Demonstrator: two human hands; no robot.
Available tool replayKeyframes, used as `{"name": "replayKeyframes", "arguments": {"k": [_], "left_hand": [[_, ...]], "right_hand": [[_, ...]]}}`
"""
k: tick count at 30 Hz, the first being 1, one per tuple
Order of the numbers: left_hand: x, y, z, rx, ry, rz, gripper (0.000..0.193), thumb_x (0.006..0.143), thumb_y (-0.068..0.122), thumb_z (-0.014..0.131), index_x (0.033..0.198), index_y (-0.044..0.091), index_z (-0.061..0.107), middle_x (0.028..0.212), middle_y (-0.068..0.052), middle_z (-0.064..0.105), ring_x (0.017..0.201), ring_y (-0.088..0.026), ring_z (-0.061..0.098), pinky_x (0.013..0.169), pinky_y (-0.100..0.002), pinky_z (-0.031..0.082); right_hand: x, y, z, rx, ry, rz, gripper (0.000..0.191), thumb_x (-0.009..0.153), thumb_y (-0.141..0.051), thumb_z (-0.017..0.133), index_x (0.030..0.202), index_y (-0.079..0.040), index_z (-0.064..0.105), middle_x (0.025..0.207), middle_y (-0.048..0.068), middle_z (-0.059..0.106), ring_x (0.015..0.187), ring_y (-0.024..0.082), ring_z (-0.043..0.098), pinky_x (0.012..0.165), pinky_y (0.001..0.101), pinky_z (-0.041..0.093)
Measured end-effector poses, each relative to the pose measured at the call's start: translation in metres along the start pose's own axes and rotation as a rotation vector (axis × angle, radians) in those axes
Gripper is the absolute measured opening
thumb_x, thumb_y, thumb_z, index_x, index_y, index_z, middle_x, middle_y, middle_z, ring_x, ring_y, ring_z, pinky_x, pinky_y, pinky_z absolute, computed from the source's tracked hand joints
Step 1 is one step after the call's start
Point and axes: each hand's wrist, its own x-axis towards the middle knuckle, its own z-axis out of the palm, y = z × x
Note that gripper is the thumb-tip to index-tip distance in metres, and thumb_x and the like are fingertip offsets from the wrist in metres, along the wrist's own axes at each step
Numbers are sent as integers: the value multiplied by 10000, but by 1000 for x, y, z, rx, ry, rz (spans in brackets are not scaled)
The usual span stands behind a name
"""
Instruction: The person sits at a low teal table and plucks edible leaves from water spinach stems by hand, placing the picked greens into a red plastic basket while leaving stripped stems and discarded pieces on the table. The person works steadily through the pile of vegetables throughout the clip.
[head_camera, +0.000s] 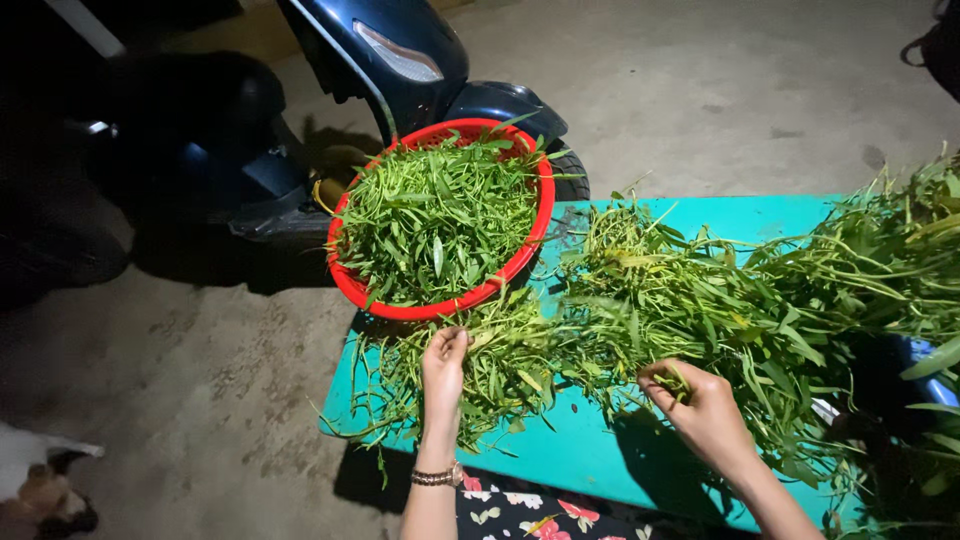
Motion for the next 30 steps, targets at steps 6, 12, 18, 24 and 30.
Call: {"name": "replayKeyframes", "arguments": {"k": [6,12,18,24,30], "left_hand": [[-12,-6,-2,613,-109,222,203,903,161,702,1087,112,773,987,-23,782,825,-100,707,769,-267,564],[-15,-13,4,243,-338,120,192,944,116,685,1078,35,797,1000,-52,789,914,-113,715,859,-273,553],[-33,-23,20,216,-509,92,194,951,119,690,1098,30,781,1021,-35,793,946,-112,702,895,-281,547],[-46,-26,29,173,-635,107,184,963,105,674,1082,9,778,1022,-37,775,972,-106,682,908,-286,532],[-47,-25,32,187,-648,157,157,964,94,682,1064,20,779,1014,-53,776,961,-120,693,885,-290,546]], "right_hand": [[1,-1,5,-53,-30,-16,175,851,-134,715,1008,-72,760,900,57,813,809,168,770,746,314,578],[-4,-17,11,-13,21,-134,178,846,-123,709,1010,-71,753,889,55,798,788,165,751,705,310,581],[-16,-34,20,-70,107,-314,348,787,-61,694,1130,-108,729,841,85,700,660,231,674,613,346,540],[-13,-25,31,-313,62,-369,583,652,-21,677,1210,-187,712,896,75,654,675,308,663,582,411,531],[-6,-1,43,-85,106,-371,259,811,-139,713,1066,-170,742,902,15,699,696,214,682,586,333,529]]}}
